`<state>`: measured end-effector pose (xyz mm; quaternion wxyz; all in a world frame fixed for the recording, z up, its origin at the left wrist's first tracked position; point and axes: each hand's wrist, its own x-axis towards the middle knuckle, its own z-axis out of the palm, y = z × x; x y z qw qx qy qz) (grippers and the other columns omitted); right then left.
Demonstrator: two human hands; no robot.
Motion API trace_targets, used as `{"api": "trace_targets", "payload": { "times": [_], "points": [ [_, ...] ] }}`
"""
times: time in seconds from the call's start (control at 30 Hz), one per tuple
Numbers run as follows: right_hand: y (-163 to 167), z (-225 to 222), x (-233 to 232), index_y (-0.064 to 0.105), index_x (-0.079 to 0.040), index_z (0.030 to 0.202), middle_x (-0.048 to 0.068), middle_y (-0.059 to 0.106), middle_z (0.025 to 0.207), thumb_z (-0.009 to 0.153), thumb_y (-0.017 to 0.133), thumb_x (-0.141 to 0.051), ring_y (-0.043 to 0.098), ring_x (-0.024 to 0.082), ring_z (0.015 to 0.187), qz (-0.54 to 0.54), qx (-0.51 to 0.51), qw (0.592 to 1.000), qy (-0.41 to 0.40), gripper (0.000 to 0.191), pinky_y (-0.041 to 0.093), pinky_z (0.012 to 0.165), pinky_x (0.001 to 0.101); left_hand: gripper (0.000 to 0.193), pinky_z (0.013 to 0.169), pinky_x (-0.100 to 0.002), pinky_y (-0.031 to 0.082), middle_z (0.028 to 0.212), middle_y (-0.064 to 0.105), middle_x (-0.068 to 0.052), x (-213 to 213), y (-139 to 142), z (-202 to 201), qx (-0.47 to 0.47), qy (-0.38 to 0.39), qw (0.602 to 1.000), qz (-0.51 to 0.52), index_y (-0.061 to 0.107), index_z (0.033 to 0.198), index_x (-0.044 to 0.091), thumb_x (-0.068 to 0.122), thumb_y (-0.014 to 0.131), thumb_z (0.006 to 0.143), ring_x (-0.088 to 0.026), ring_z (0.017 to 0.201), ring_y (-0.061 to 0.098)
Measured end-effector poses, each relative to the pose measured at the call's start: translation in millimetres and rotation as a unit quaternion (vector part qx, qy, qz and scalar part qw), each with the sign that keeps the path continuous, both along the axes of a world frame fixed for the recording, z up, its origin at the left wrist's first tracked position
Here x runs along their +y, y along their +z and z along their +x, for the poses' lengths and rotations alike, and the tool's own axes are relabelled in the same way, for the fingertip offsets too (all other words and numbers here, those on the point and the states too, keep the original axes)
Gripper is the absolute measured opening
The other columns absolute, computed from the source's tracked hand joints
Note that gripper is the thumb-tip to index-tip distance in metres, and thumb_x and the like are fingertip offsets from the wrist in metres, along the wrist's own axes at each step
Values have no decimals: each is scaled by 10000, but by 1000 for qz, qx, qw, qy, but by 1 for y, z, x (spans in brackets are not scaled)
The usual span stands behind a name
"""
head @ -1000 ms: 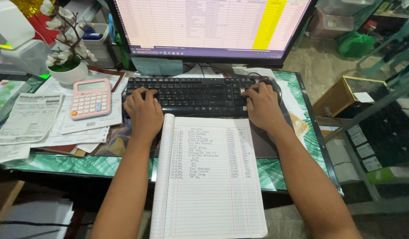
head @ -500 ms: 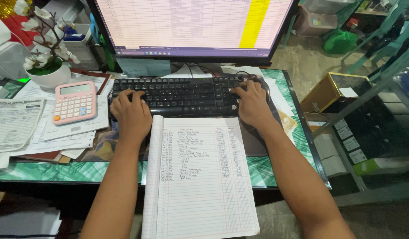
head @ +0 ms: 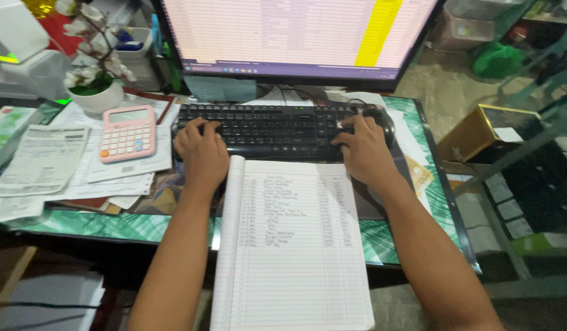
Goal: The person types entries from a handwritten ledger into a spreadsheet on a desktop computer, using the keyboard and mouse. They occasionally point at lines in the notebook to track their place while entering the data.
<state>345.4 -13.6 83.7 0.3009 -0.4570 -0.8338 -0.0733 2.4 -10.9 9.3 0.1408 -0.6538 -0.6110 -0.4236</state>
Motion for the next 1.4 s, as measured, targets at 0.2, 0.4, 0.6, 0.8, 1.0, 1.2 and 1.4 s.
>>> {"api": "trace_targets", "payload": {
  "times": [0.2, 0.4, 0.6, 0.8, 1.0, 1.2, 1.4],
  "points": [
    [-3, -5, -1, 783, -87, 942, 117, 623, 1219, 808, 634, -37, 533, 347, 1176, -12, -19, 1000, -6, 207, 427, 1022, 471, 288, 1075, -570, 313, 1281, 547, -165, -1, 2, -4, -14, 10, 1000, -4, 692, 1189, 63, 145, 621, 923, -387, 1215, 484],
    [-7, -13, 0, 768, -77, 977, 110, 627, 1189, 828, 630, -40, 554, 334, 1139, -32, -29, 999, -19, 207, 441, 997, 461, 285, 1096, -563, 304, 1274, 549, -161, -3, 1, -8, -17, 5, 1000, -8, 690, 1188, 53, 138, 608, 929, -377, 1216, 484],
    [-8, -16, -2, 766, -70, 1022, 123, 615, 1134, 871, 617, -45, 573, 330, 1090, -45, -12, 999, 2, 214, 458, 971, 451, 294, 1119, -579, 281, 1292, 537, -179, -4, 0, -10, -4, 7, 1000, -15, 683, 1212, 35, 127, 595, 947, -379, 1241, 474],
    [-5, -10, -2, 772, -73, 956, 130, 611, 1053, 857, 596, -35, 576, 333, 1043, -80, -12, 997, 14, 206, 477, 960, 435, 300, 1100, -582, 290, 1296, 532, -167, -5, -1, -10, -8, 5, 1000, -22, 689, 1211, 48, 128, 605, 935, -380, 1235, 466],
    [3, -7, -8, 755, -61, 816, 115, 617, 959, 853, 595, -36, 588, 319, 990, -71, 15, 997, -1, 166, 490, 932, 429, 299, 1105, -580, 295, 1287, 532, -161, -3, -1, -8, -9, 1, 1000, -16, 680, 1219, 45, 131, 608, 942, -374, 1233, 470],
    [7, -15, -16, 768, -63, 792, 114, 617, 906, 855, 603, -42, 598, 312, 959, -50, 31, 998, -5, 178, 501, 908, 421, 298, 1095, -573, 300, 1277, 541, -162, -4, -2, -8, -7, 5, 1000, -2, 686, 1207, 50, 137, 610, 932, -377, 1222, 476],
    [10, -24, -20, 809, -81, 847, 109, 649, 936, 851, 611, -87, 627, 304, 988, -116, -10, 992, -41, 198, 516, 911, 419, 285, 1098, -568, 299, 1268, 548, -158, -5, -1, -10, -14, 9, 1000, -1, 690, 1184, 54, 148, 617, 925, -379, 1224, 478]
  ]
}}
